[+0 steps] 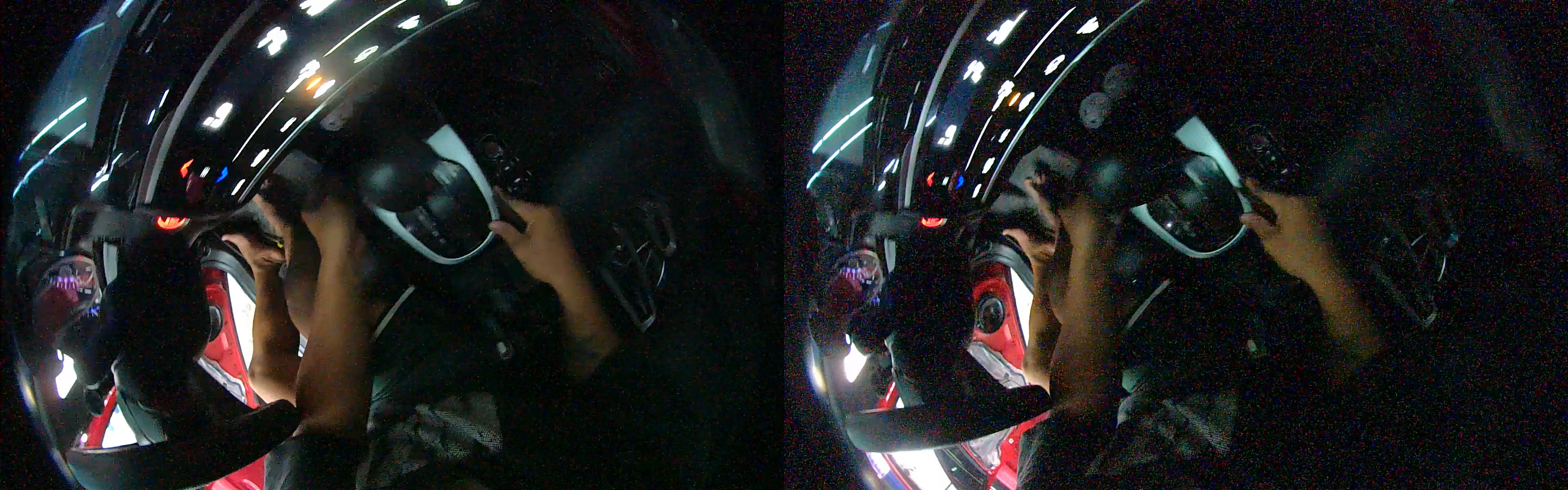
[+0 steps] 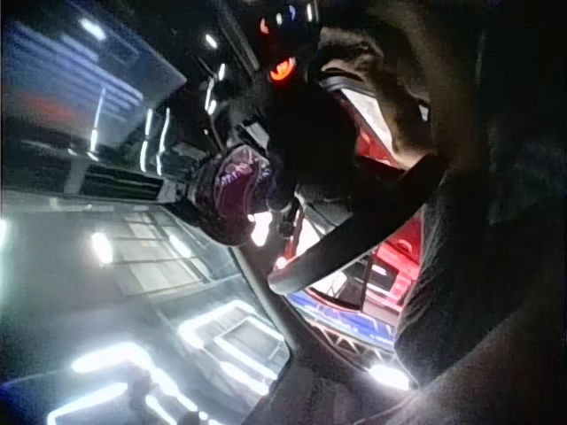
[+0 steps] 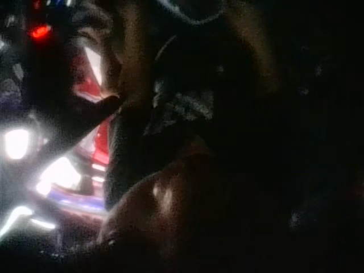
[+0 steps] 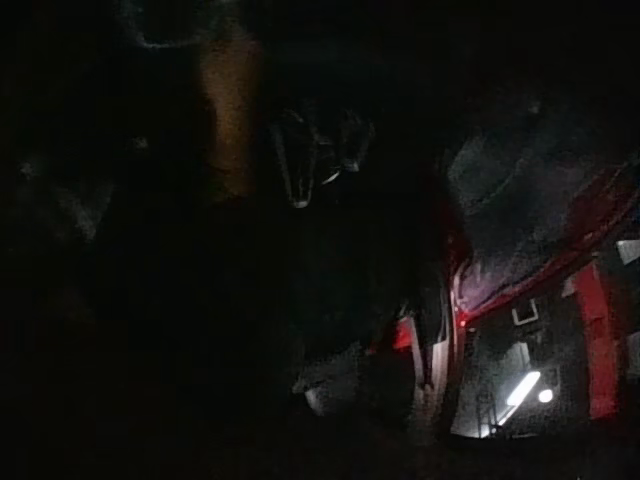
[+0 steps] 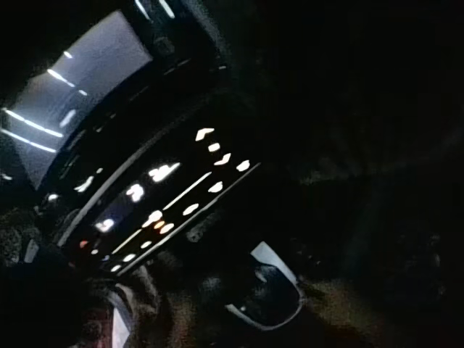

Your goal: The person installs a silver trim piece onto the dashboard of a red car. They use a pry tool to remove a section of the dashboard trim, then fit a new silver trim piece into the opening, pressing it into place.

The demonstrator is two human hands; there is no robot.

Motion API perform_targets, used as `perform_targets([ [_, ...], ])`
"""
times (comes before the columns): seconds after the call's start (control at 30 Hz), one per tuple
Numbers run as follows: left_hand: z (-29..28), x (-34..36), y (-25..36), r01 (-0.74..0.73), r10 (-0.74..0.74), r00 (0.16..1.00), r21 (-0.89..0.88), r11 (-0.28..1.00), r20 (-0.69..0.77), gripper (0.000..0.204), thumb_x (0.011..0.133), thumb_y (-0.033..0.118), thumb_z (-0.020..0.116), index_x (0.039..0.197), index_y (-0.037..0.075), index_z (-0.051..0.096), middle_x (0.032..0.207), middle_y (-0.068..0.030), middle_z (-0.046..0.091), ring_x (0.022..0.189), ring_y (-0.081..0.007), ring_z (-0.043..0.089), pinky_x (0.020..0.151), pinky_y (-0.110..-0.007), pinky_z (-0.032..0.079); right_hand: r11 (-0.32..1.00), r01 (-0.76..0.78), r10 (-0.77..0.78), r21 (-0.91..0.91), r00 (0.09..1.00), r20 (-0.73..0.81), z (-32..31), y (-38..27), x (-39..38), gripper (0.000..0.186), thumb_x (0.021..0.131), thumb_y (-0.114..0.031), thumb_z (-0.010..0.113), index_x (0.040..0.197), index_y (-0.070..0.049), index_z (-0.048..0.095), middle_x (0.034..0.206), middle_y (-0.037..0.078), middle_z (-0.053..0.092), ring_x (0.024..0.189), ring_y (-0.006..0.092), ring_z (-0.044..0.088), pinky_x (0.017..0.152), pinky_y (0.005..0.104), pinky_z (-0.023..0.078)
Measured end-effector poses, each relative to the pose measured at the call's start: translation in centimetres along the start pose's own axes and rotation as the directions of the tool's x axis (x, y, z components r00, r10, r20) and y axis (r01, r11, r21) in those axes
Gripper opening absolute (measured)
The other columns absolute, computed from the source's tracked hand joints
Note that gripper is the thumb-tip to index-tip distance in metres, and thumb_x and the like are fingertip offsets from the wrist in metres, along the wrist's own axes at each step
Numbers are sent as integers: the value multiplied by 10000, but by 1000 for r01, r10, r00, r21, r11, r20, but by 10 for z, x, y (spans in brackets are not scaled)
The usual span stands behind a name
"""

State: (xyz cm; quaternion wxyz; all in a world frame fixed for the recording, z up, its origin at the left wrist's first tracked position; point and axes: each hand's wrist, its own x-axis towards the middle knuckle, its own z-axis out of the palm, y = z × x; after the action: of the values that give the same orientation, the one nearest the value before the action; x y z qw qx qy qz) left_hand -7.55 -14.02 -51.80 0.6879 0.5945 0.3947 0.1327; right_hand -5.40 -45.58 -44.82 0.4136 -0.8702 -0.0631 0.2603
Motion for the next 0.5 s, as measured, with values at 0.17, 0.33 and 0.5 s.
perform_targets([
  [0.17, -13, 15, -30, 9, 42, 976, 233, 972, -212, 249, 936, 97, 697, 1163, -4, 692, 1108, -92, 710, 908, -229, 651, 798, -388, 538, 994, 93, -94, -65, 995, -21, 3, 10, 2, 539, 906, -320, 808, 1337, -21, 684, 986, 218, 754, 807, 285, 725, 759, 421, 564],
  [0.33, -5, -5, -9, 197, -193, 978, 42, 980, -78, 300, 898, 158, 739, 1142, -16, 719, 1072, -126, 741, 926, -282, 695, 853, -431, 543, 982, 137, -146, -126, 987, -61, -6, -1, 3, 498, 897, -335, 818, 1251, -1, 715, 1024, 208, 760, 853, 290, 729, 788, 418, 563],
  [0.5, 13, -8, 13, 19, 110, 952, 412, 911, -286, 403, 797, 248, 812, 1062, -45, 731, 1096, -200, 760, 1011, -339, 737, 857, -466, 573, 986, 54, -59, -158, 998, -26, -7, 3, 2, 484, 904, -335, 814, 1253, -12, 719, 1040, 210, 758, 843, 286, 721, 783, 400, 556],
])
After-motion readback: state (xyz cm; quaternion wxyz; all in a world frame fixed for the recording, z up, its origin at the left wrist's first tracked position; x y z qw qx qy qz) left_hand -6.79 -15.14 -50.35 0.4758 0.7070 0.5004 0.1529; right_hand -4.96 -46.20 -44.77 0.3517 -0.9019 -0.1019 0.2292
